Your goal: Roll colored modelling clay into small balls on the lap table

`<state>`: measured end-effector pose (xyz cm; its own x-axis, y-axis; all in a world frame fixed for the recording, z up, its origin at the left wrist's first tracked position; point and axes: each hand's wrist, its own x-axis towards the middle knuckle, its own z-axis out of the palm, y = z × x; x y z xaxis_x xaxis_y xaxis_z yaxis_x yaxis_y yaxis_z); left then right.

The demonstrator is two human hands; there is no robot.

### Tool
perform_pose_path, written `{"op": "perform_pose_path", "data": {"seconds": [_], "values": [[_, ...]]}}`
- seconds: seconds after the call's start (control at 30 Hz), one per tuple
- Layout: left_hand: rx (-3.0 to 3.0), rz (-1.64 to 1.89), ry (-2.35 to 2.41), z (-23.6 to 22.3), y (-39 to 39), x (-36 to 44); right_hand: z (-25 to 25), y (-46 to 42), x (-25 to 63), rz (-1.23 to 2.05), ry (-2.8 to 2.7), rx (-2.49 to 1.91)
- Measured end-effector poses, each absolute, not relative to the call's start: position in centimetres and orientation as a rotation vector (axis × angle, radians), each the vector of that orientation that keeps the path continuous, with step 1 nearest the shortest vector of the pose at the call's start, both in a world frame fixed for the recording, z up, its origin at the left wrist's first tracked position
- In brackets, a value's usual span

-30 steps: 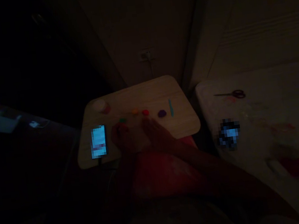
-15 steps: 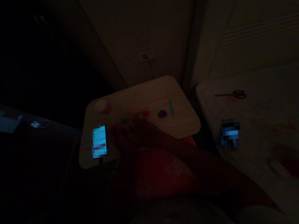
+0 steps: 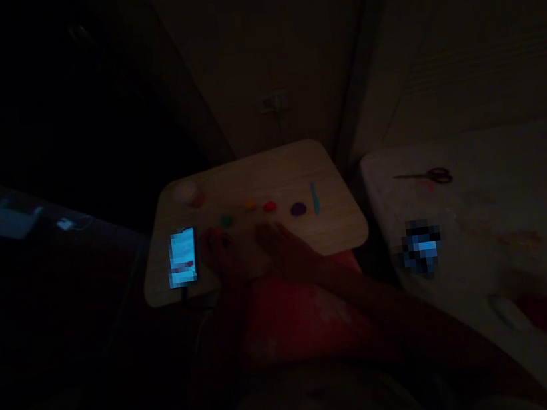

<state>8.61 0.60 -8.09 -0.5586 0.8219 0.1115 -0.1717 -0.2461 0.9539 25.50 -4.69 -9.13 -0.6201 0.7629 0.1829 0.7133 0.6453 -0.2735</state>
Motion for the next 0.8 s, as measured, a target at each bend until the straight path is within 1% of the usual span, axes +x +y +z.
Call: {"op": "perform_pose_path", "data": {"seconds": [0.23, 0.43, 0.63, 0.8], "values": [[0.819, 1.910, 1.351, -8.6, -0.3, 7.6, -9.3, -1.0, 22.3, 0.174, -2.614, -1.120], [0.789, 1.895, 1.275, -9.2, -0.5, 7.2, -9.3, 1.8, 20.6, 0.153, -2.547, -1.137], [0.793, 1.906, 1.297, -9.1, -0.5, 7.5, -9.4, 2.7, 22.0, 0.197, -2.544, -1.155], [0.795, 1.900, 1.298, -9.2, -0.4, 7.5, -9.4, 0.5, 24.5, 0.204, -2.606, -1.132]]}}
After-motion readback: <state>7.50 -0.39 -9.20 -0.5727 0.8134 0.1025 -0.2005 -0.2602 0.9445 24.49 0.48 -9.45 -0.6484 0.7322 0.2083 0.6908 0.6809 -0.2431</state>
